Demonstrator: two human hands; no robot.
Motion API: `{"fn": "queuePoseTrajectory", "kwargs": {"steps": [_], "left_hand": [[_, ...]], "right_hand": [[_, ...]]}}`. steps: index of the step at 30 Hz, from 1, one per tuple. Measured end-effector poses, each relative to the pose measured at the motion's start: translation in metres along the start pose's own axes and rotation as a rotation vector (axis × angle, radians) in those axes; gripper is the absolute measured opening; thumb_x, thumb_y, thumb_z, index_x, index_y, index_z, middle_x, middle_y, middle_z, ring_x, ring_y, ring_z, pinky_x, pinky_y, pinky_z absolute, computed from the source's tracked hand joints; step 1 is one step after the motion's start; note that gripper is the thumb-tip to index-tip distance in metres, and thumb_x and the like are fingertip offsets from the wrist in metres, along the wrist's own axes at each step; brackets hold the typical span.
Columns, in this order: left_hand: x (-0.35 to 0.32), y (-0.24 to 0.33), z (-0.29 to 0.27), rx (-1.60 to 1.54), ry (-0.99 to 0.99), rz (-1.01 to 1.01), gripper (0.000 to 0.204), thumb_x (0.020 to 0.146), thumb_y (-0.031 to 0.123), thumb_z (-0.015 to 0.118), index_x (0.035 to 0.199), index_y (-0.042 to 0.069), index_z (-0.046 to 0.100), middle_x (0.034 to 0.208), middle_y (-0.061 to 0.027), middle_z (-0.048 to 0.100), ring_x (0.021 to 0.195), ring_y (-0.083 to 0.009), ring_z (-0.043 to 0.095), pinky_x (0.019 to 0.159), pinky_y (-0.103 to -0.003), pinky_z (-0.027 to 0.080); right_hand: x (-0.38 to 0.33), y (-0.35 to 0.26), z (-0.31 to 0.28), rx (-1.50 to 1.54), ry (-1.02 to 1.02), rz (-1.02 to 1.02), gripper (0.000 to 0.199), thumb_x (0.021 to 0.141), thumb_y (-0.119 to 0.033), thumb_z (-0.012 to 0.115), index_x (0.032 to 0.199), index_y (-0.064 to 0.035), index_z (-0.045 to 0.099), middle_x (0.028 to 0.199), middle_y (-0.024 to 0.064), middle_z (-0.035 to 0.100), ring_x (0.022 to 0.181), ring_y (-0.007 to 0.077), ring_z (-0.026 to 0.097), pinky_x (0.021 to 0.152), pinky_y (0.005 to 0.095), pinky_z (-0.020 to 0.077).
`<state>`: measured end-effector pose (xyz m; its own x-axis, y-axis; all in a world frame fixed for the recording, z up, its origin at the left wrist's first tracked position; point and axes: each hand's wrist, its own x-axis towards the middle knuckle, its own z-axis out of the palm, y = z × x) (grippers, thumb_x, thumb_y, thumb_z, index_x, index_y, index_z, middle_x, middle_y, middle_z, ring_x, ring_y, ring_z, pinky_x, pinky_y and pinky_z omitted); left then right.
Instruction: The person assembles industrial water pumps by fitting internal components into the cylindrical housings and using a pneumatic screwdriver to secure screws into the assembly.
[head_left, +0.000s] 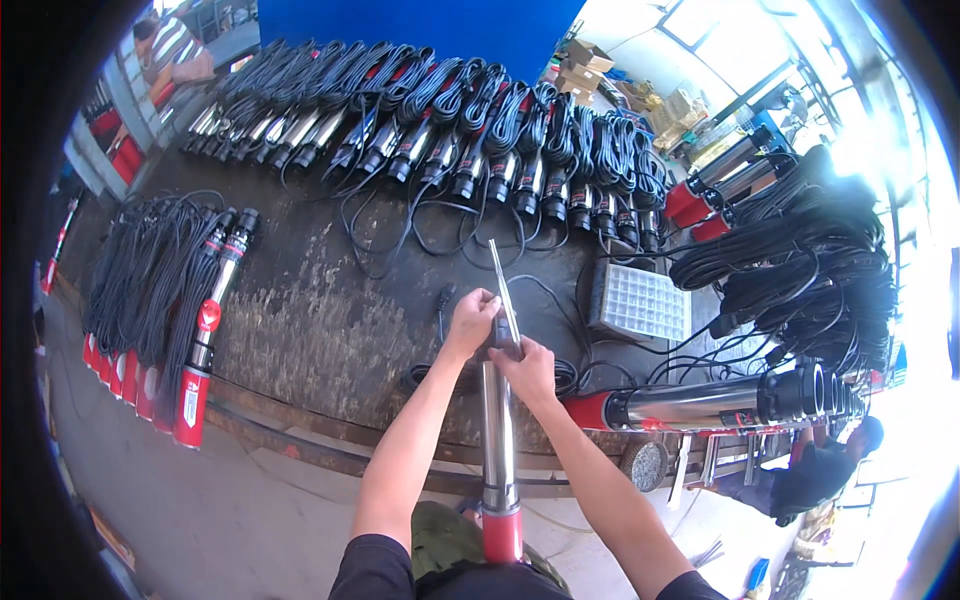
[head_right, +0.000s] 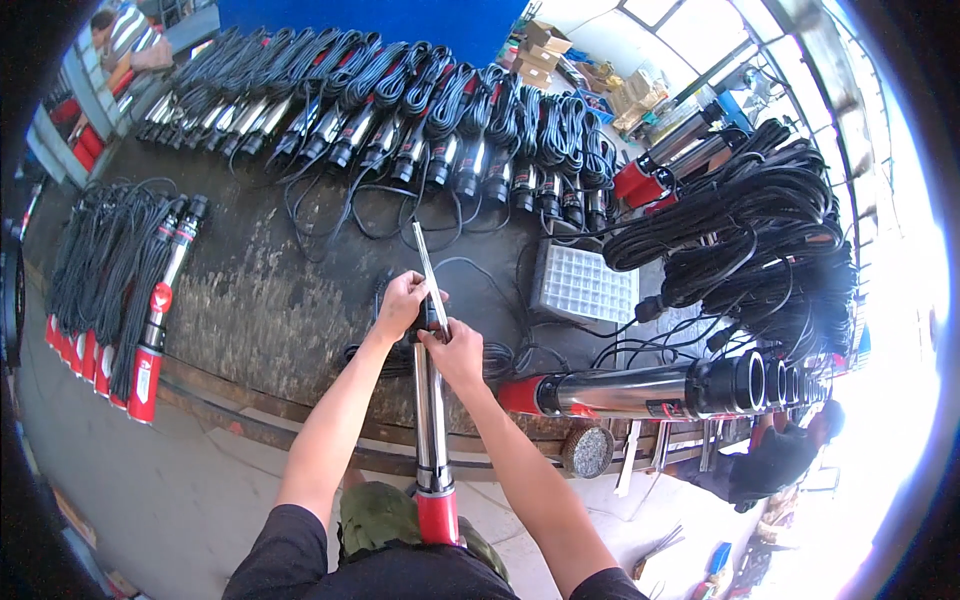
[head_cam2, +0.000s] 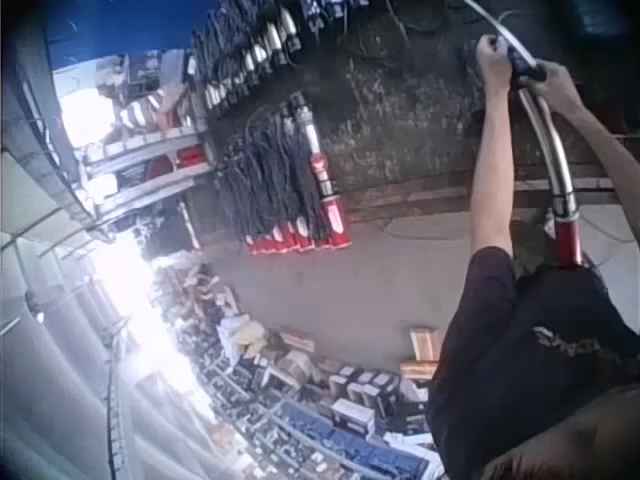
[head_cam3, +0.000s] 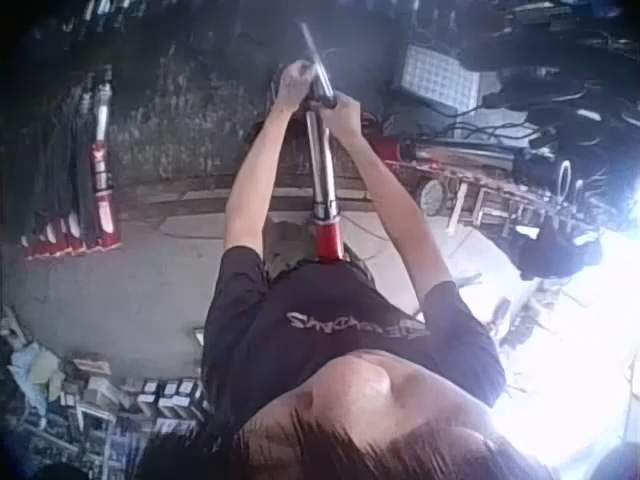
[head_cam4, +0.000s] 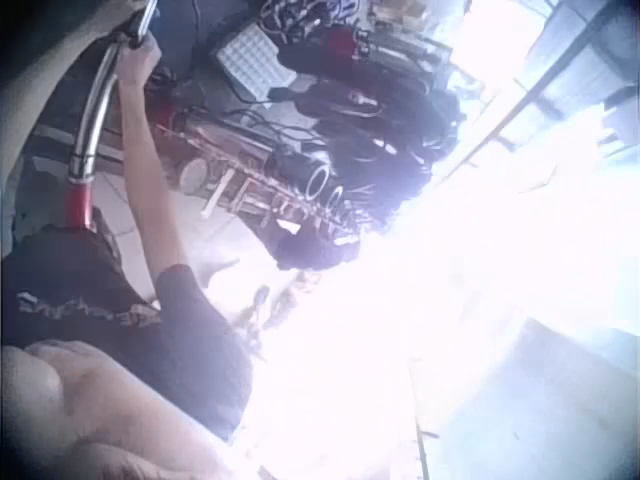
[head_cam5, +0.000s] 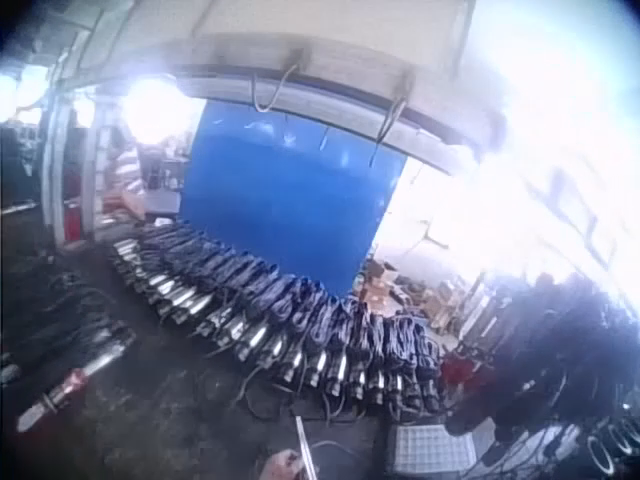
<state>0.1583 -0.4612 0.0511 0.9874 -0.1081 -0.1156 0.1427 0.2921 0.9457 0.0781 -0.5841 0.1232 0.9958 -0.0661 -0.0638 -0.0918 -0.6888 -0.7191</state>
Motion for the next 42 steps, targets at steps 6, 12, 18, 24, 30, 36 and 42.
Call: {"fn": "queuePoseTrajectory", "kwargs": {"steps": [6, 12, 18, 24, 30, 36, 42], "left_hand": [[-0.007, -0.003, -0.002, -0.238, 0.033, 0.006, 0.015, 0.099, 0.013, 0.052, 0.091, 0.001, 0.055, 0.086, -0.0169, 0.073, 0.071, -0.0153, 0.066, 0.065, -0.027, 0.051], [0.010, -0.020, 0.004, -0.121, 0.092, -0.044, 0.011, 0.098, 0.009, 0.056, 0.091, -0.001, 0.055, 0.083, -0.0168, 0.073, 0.068, -0.0164, 0.067, 0.063, -0.028, 0.053], [0.010, -0.013, 0.003, -0.088, 0.096, -0.062, 0.011, 0.096, 0.007, 0.057, 0.090, -0.002, 0.058, 0.081, -0.0178, 0.074, 0.071, -0.0186, 0.070, 0.065, -0.029, 0.053], [0.007, -0.005, 0.007, -0.073, 0.086, -0.082, 0.012, 0.097, 0.011, 0.058, 0.090, 0.001, 0.057, 0.082, -0.0161, 0.074, 0.065, -0.0136, 0.065, 0.059, -0.026, 0.049], [0.007, -0.005, 0.003, -0.096, 0.071, -0.101, 0.015, 0.097, 0.014, 0.061, 0.094, -0.001, 0.058, 0.085, -0.0145, 0.074, 0.070, -0.0152, 0.066, 0.064, -0.028, 0.052], [-0.089, -0.017, 0.029, 0.770, 0.483, 0.193, 0.047, 0.088, 0.025, 0.067, 0.119, -0.006, 0.050, 0.115, -0.0258, 0.054, 0.112, -0.0419, 0.049, 0.100, -0.051, 0.036], [-0.157, -0.021, 0.079, 0.844, 0.376, -0.385, 0.065, 0.099, 0.039, 0.050, 0.147, 0.002, 0.026, 0.120, -0.0300, 0.054, 0.113, -0.0478, 0.055, 0.094, -0.058, 0.044]], "right_hand": [[-0.024, 0.006, 0.009, -0.128, 0.061, -0.139, 0.033, 0.079, -0.026, 0.079, 0.082, 0.0014, 0.062, 0.071, 0.0160, 0.059, 0.060, 0.0314, 0.056, 0.059, 0.0398, 0.0452], [-0.091, 0.052, -0.001, 0.315, 0.117, 0.137, 0.041, 0.099, -0.021, 0.058, 0.137, -0.0040, 0.058, 0.094, 0.0119, 0.062, 0.080, 0.0166, 0.056, 0.072, 0.0312, 0.0466], [-0.170, 0.039, 0.015, 0.094, 0.114, 0.205, 0.042, 0.093, -0.020, 0.067, 0.132, -0.0058, 0.063, 0.088, 0.0111, 0.054, 0.074, 0.0208, 0.057, 0.069, 0.0332, 0.0494], [-0.171, 0.030, 0.013, -0.411, 0.208, -0.154, 0.045, 0.084, -0.022, 0.074, 0.126, -0.0076, 0.065, 0.087, 0.0113, 0.054, 0.077, 0.0286, 0.060, 0.063, 0.0411, 0.0517], [-0.171, 0.032, 0.016, -0.340, 0.181, -0.115, 0.050, 0.082, -0.025, 0.075, 0.128, -0.0093, 0.063, 0.096, 0.0110, 0.057, 0.088, 0.0300, 0.062, 0.066, 0.0420, 0.0541], [-0.173, 0.045, 0.018, -0.376, 0.140, -0.065, 0.053, 0.085, -0.033, 0.071, 0.133, -0.0123, 0.060, 0.112, 0.0133, 0.055, 0.103, 0.0319, 0.059, 0.077, 0.0433, 0.0553], [-0.185, 0.062, -0.015, -0.276, 0.018, -0.063, 0.042, 0.086, -0.030, 0.070, 0.124, -0.0127, 0.064, 0.108, 0.0133, 0.063, 0.095, 0.0322, 0.064, 0.076, 0.0439, 0.0554]]}}
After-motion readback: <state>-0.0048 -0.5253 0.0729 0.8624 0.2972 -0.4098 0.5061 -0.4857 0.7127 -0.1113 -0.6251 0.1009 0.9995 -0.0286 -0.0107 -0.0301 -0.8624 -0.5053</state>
